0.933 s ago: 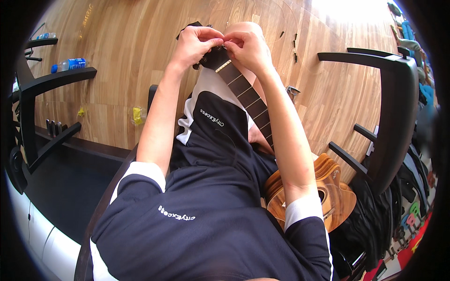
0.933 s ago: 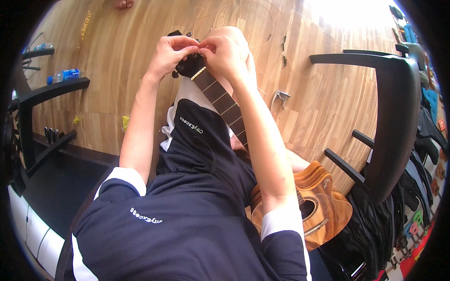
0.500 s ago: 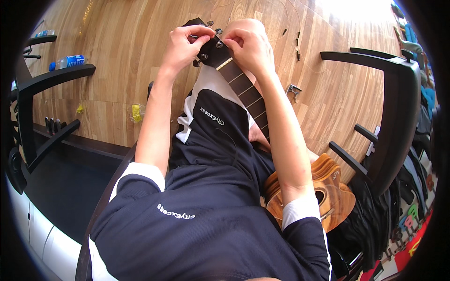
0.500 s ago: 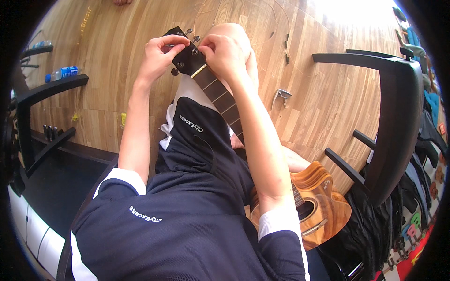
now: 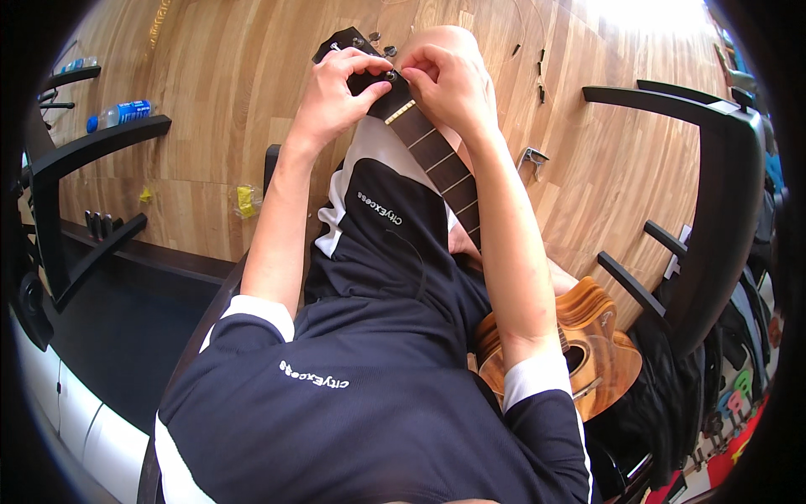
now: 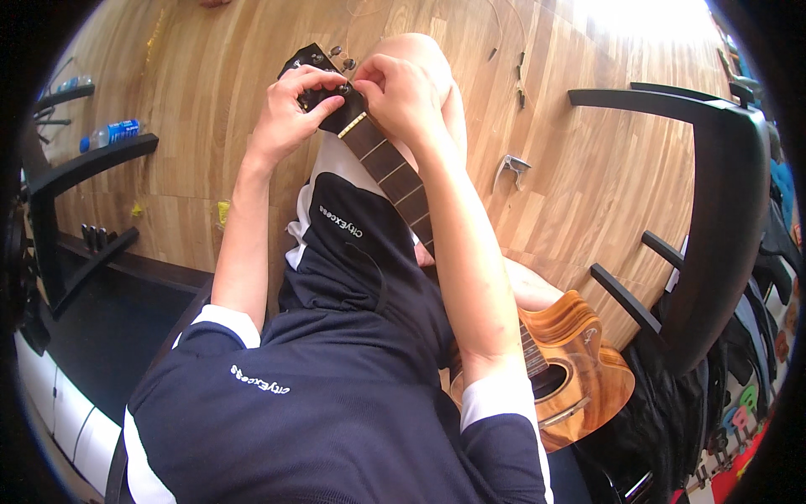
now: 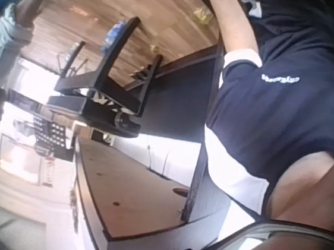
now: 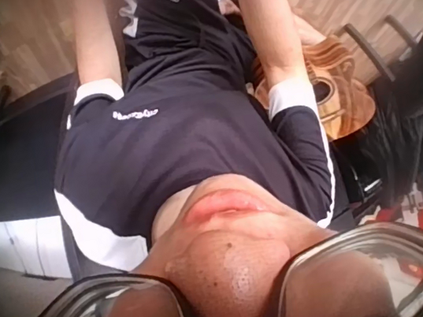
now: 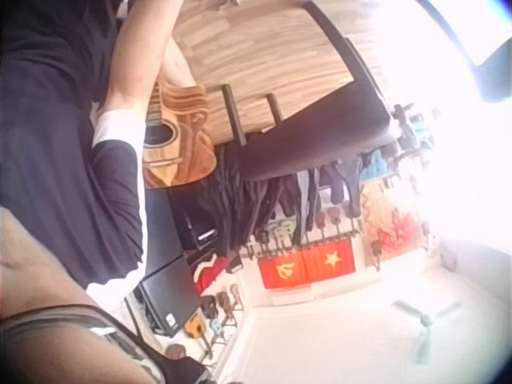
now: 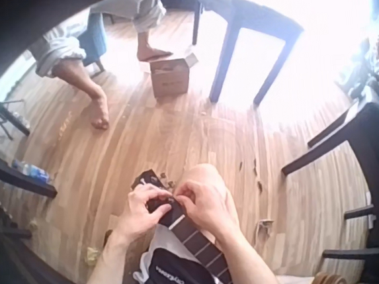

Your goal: The person strings an acoustic guitar by hand, threading each string through the soundhole and securing it at the bridge, then winding the strings onto the tuning pegs at the headstock.

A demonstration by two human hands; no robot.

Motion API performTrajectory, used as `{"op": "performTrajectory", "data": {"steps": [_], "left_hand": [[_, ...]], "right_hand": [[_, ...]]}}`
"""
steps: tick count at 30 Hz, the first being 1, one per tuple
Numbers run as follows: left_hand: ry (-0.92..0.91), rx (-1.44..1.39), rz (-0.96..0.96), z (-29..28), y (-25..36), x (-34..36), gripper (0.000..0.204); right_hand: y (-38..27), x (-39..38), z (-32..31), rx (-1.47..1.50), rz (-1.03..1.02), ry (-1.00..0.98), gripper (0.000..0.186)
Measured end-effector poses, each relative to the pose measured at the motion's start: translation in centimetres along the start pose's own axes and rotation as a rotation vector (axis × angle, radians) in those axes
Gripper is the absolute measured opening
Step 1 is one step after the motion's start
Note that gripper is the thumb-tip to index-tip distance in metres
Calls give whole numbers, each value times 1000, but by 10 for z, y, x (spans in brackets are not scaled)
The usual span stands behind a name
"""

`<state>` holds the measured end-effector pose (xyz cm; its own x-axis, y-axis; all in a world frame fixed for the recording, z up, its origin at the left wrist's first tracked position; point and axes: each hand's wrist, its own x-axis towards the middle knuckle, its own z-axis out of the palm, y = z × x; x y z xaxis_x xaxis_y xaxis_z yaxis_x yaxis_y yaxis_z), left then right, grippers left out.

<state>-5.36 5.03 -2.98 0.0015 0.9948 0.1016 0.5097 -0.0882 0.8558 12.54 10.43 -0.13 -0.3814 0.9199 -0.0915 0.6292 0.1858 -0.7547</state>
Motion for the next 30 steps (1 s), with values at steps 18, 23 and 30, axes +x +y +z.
{"op": "performTrajectory", "data": {"steps": [18,23,30], "left_hand": [[120,-130,-108,9,6,4,11],[150,-140,-154,7,12,6,10],[133,-354,-120,7,4,5,9]], "right_hand": [[15,-4,8,106,-81,-4,18],[15,-6,7,121,-93,-12,19],[23,-1,12,101,-149,33,20]]}}
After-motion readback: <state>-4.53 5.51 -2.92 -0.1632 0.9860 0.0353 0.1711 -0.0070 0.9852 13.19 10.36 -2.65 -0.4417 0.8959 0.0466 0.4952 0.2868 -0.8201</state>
